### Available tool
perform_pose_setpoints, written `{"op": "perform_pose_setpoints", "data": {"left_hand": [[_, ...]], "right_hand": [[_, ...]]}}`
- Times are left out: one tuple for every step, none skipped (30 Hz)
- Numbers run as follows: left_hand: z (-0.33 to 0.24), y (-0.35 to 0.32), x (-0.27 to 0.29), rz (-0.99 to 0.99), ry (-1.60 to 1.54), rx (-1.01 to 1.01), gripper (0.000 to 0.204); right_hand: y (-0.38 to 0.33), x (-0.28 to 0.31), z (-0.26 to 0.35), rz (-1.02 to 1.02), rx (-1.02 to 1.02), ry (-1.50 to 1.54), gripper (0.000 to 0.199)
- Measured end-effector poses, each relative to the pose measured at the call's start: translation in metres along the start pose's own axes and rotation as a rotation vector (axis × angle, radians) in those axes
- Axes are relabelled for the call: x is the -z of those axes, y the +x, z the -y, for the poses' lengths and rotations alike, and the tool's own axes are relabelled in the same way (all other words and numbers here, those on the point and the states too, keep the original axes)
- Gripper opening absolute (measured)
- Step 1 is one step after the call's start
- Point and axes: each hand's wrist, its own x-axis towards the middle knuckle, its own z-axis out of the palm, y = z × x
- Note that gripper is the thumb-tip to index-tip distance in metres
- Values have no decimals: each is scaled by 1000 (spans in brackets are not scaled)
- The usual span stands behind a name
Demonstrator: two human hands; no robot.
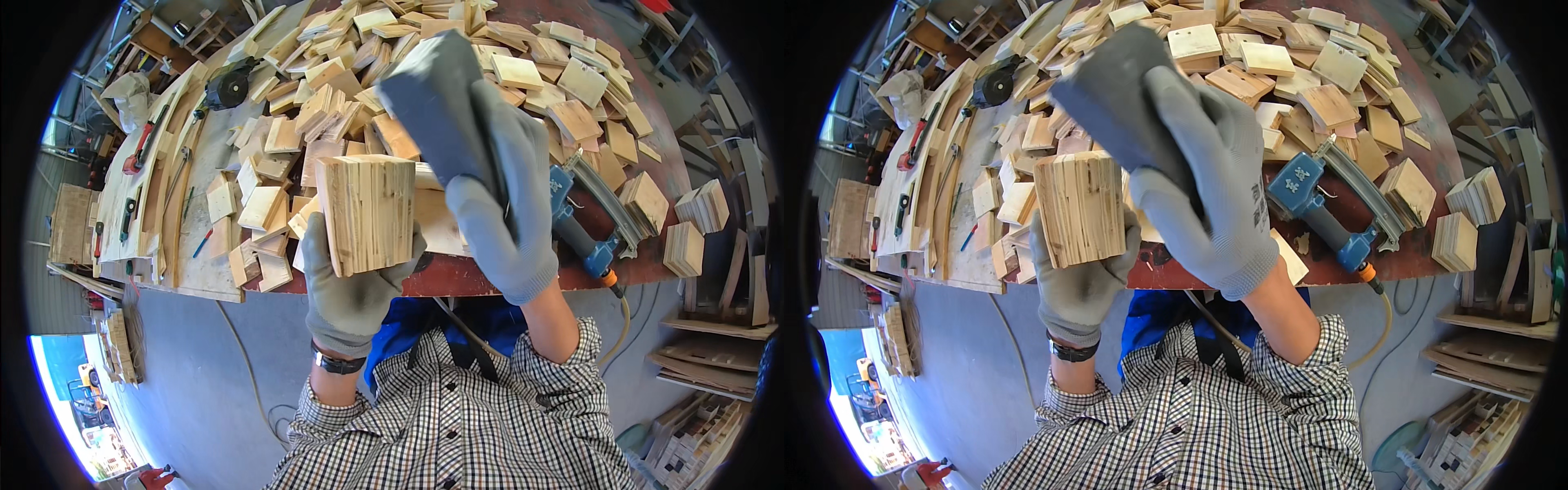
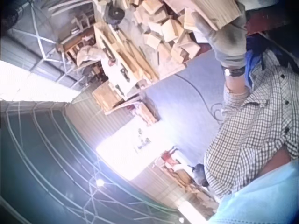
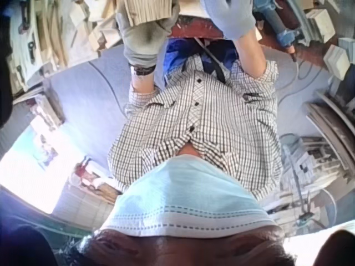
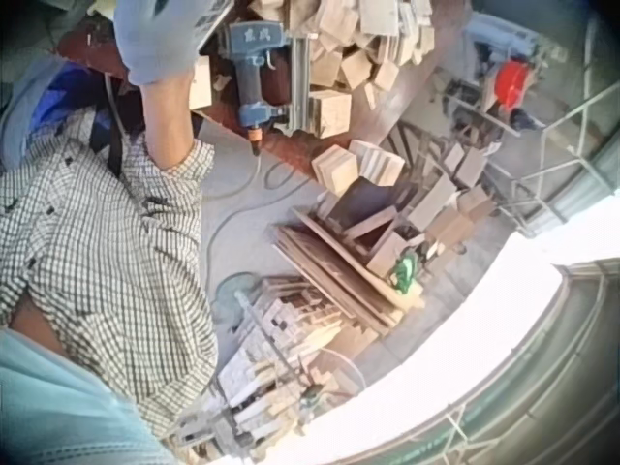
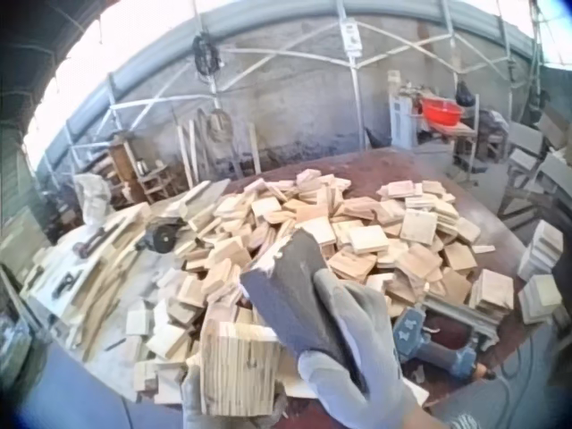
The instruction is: The person assembles small wooden boxes by hand, using a pneumatic nail gun to fasten pieces together. They repeatedly pick up wooden components, align them, and drive nails into the joints. The person also uses a sanding block to smooth the edges of the assembled boxes.
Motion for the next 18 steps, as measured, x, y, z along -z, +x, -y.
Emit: {"op": "perform_pose_setpoints", "data": {"left_hand": [[3, 1, -2, -5, 8, -1, 80], [4, 2, -3, -10, 16, -1, 78], [5, 3, 3, 110, -49, 4, 70], [6, 5, 4, 137, -74, -15, 71], [5, 8, 6, 167, -98, -45, 72], [3, 11, 7, 197, -123, -75, 72], [6, 12, -8, 137, -108, -152, 69], [1, 11, 6, 211, -157, -137, 70], [-2, 5, 1, 226, -131, -144, 70], [-2, 5, -4, 249, -108, -143, 71], [3, 5, -2, 39, 49, -258, 72], [6, 10, -1, -178, 223, -344, 73], [9, 5, 6, -10, 45, -199, 72], [8, 0, 11, 163, -137, -78, 71], [14, 2, 12, 213, -216, -31, 76], [16, 0, 6, 204, -207, -57, 76], [17, -2, 1, 195, -198, -82, 75], [18, -2, -4, 186, -190, -107, 75]], "right_hand": [[-1, 1, -1, 14, 99, -122, 70], [-3, -1, 5, 39, 115, -202, 73], [-3, -5, 9, 64, 137, -278, 75], [-6, -10, 3, 14, 175, -291, 74], [-10, -12, 13, 60, 116, -314, 72], [-21, -14, 29, 107, 57, -336, 71], [-34, -22, 37, 100, 72, -335, 69], [-50, -30, 46, 96, 85, -327, 68], [-60, -37, 53, 73, 127, -310, 65], [-60, -37, 52, 74, 148, -347, 64], [-51, -31, 48, 81, 60, -328, 61], [-33, -26, 35, 88, -27, -307, 58], [-16, -24, 10, -44, 34, -384, 59], [5, -20, -11, -61, 25, -285, 60], [12, -15, -32, -69, -29, -368, 60], [25, -15, -40, -183, 102, -438, 61], [22, -9, -36, -185, 85, -365, 62], [16, -7, -27, -178, 129, -321, 62]]}}
